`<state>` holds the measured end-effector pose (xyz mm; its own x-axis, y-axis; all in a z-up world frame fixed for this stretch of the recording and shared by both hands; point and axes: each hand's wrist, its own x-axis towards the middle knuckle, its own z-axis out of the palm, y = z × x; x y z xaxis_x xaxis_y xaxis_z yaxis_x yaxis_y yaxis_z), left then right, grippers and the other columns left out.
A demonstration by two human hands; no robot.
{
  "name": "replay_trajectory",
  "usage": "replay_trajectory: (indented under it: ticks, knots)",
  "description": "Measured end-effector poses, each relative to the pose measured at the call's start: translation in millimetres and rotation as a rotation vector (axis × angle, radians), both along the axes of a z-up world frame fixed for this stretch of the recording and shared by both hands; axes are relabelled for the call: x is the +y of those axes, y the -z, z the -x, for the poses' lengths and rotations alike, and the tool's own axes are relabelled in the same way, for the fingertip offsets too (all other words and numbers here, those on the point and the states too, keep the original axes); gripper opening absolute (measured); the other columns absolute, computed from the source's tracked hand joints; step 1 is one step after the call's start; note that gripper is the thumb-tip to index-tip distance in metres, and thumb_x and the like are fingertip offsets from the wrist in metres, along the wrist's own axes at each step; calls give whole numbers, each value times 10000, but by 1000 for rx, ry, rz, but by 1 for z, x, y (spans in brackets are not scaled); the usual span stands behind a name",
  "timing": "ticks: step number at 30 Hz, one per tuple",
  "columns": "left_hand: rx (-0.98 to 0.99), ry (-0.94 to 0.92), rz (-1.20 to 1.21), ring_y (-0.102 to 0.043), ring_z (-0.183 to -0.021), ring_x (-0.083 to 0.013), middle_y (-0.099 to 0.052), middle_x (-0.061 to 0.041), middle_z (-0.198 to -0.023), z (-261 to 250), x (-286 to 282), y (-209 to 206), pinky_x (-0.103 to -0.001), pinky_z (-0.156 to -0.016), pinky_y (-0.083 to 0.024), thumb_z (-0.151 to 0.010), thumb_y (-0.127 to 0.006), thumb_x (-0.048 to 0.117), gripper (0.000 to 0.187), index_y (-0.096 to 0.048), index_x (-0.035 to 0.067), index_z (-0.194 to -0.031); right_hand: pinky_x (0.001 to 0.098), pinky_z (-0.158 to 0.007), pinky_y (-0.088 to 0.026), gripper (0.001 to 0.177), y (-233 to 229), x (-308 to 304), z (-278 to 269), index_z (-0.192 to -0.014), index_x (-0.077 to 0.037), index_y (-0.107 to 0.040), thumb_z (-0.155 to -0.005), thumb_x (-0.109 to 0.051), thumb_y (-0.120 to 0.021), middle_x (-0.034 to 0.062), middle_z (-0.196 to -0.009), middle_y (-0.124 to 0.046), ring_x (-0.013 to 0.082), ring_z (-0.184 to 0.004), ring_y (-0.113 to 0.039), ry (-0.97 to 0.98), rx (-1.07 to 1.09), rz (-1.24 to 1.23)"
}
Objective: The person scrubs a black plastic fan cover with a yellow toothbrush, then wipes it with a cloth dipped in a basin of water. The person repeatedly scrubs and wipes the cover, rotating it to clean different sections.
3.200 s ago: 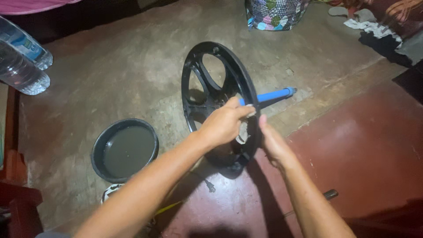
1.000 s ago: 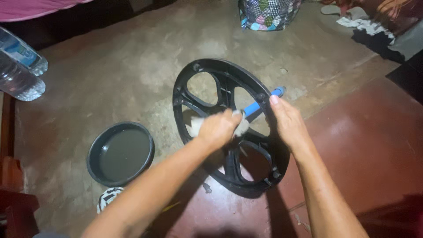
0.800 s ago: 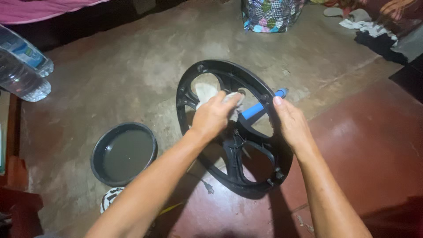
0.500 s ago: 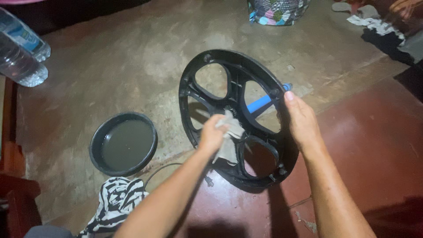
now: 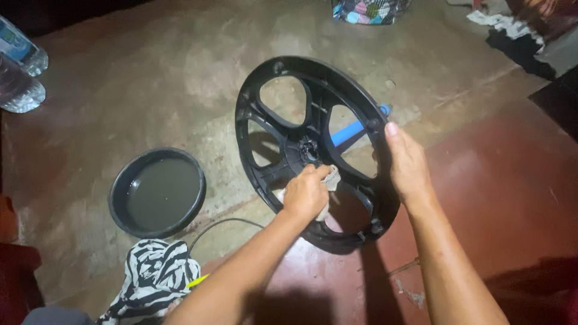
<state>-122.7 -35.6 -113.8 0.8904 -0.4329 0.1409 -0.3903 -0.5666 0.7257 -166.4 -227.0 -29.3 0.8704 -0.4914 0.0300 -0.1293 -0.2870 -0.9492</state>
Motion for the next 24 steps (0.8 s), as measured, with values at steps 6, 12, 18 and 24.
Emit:
replay_trajectory:
  ticks: [6, 12, 18, 24]
  knots:
    - [318, 348, 274, -748, -923, -291, -760, -171, -1007, 4, -6, 2, -365, -837, -573, -818, -668, 75, 296, -754, 82, -1101, 284, -574, -425, 509, 4, 3, -2, -946, -56, -665, -1049, -521, -486, 14, -758, -603, 120, -648, -527, 7, -50, -138]
    - [1024, 311, 956, -710, -1025, -227, -724, -96, -1106, -51, 41, -35, -365, -943, -575, -794, -663, -112, 473, -627, 45, -1239, 261, -566, -442, 456, 11, -8, 6, -1071, -113, -713, -1000, -528, -539, 4, -754, -605, 92, -647, -536, 57, -69, -62]
    - [1277, 61, 889, -701, -968, -321, -732, -158, -1045, -48, 54, -33, -511, -880, -562, -819, -706, -35, 401, -653, -42, -1216, 273, -532, -442, 492, 16, -10, 2, -959, -59, -663, -1025, -529, -533, 7, -734, -584, 104, -602, -532, 51, -79, -124]
    - [1274, 241, 961, -729, -1030, -258, -744, -138, -1120, -54, 64, -10, -432, -930, -583, -822, -707, -20, 398, -656, 0, -1216, 259, -536, -422, 505, 26, -16, 3, -937, -64, -659, -1041, -541, -531, 2, -726, -578, 98, -606, -517, 12, -111, -125]
